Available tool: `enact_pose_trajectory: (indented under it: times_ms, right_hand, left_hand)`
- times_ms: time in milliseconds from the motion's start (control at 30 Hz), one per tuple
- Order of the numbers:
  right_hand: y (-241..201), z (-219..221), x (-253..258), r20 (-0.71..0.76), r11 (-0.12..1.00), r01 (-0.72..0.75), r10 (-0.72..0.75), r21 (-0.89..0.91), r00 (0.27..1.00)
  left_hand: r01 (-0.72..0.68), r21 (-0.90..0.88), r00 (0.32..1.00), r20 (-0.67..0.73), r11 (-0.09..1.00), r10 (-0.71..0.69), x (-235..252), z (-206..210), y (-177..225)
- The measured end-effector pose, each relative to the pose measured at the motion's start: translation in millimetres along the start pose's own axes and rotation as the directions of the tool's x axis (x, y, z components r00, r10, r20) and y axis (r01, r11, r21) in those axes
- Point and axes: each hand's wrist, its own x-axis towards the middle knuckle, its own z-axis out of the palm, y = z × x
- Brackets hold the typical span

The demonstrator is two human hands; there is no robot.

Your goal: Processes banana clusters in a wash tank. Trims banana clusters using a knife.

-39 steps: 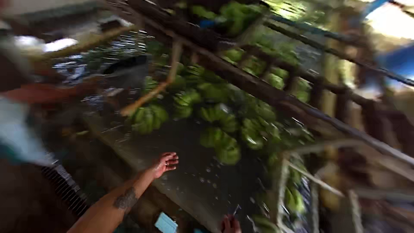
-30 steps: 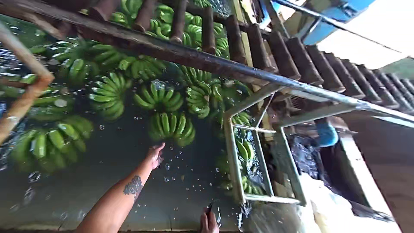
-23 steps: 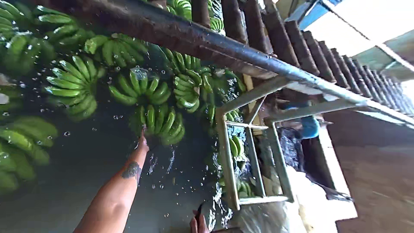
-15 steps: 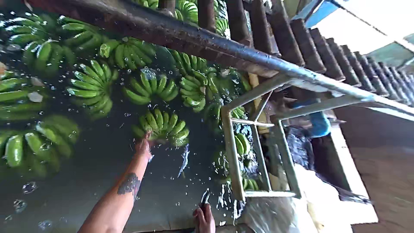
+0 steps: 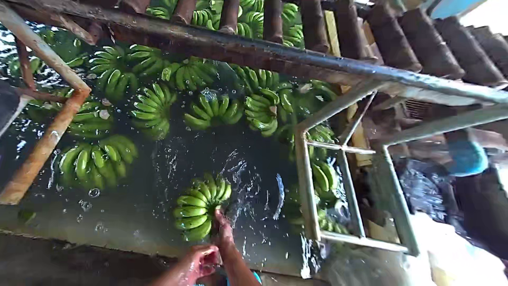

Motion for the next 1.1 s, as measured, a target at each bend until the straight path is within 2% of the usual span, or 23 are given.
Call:
enact_pose_trajectory:
  times_ms: [67,167,267,333,400,433,467,500,533,600,667,767,833,900,967,1100]
  right_hand:
    - [-4,11,5,-0.038,0.995,0.090,-0.092,-0.046,0.995]
    - [-30,34,13,0.035,0.905,0.251,-0.255,-0.345,0.966]
    - [-64,63,5,0.232,0.618,0.355,-0.272,-0.701,0.934]
    - [-81,77,-8,0.402,0.357,0.458,-0.223,-0.814,0.888]
    - [-91,83,-20,0.592,0.083,0.598,-0.091,-0.797,0.801]
    - [-95,83,-27,0.662,-0.011,0.662,-0.007,-0.749,0.749]
    - [-99,82,-33,0.698,-0.059,0.701,0.067,-0.711,0.713]
    - [-101,77,-42,0.694,-0.063,0.704,0.122,-0.708,0.709]
    - [-103,68,-51,0.648,-0.043,0.661,0.158,-0.749,0.745]
    - [-104,39,-63,0.462,0.000,0.472,0.208,-0.881,0.862]
    - [-99,4,-68,0.292,0.056,0.287,0.223,-0.956,0.930]
    - [-84,-29,-73,0.200,0.186,0.180,0.096,-0.966,0.975]
    - [-70,-32,-72,0.214,0.270,0.214,-0.031,-0.939,0.976]
    - [-66,-21,-64,0.215,0.300,0.234,-0.096,-0.925,0.972]
    - [-72,-5,-55,0.178,0.259,0.202,-0.112,-0.945,0.978]
    - [-102,7,-46,0.123,0.053,0.132,-0.146,-0.990,0.982]
  left_hand:
    - [-0.078,-0.002,0.995,-0.068,0.997,0.078,-8,-26,9]
    - [-0.263,-0.030,0.914,-0.327,0.964,0.239,-16,-56,48]
    - [-0.425,0.017,0.820,-0.416,0.905,0.393,-15,-82,94]
    - [-0.474,0.077,0.796,-0.389,0.877,0.464,-12,-95,117]
    - [-0.456,0.067,0.831,-0.326,0.887,0.452,-7,-102,132]
    - [-0.429,0.053,0.855,-0.300,0.902,0.424,-3,-105,138]
    - [-0.396,0.053,0.875,-0.281,0.917,0.394,0,-108,143]
    - [-0.363,0.062,0.891,-0.268,0.930,0.366,5,-113,145]
    - [-0.334,0.075,0.902,-0.265,0.940,0.341,12,-120,144]
    - [-0.288,0.053,0.902,-0.321,0.956,0.289,31,-133,130]
    - [-0.279,0.005,0.870,-0.422,0.960,0.255,43,-141,106]
    - [-0.266,-0.076,0.875,-0.438,0.961,0.208,37,-140,76]
    - [-0.242,-0.127,0.920,-0.346,0.962,0.185,26,-134,61]
    - [-0.243,-0.184,0.950,-0.242,0.952,0.196,19,-119,47]
    - [-0.276,-0.234,0.945,-0.245,0.932,0.218,18,-96,38]
    - [-0.347,-0.342,0.908,-0.357,0.873,0.221,11,-47,31]
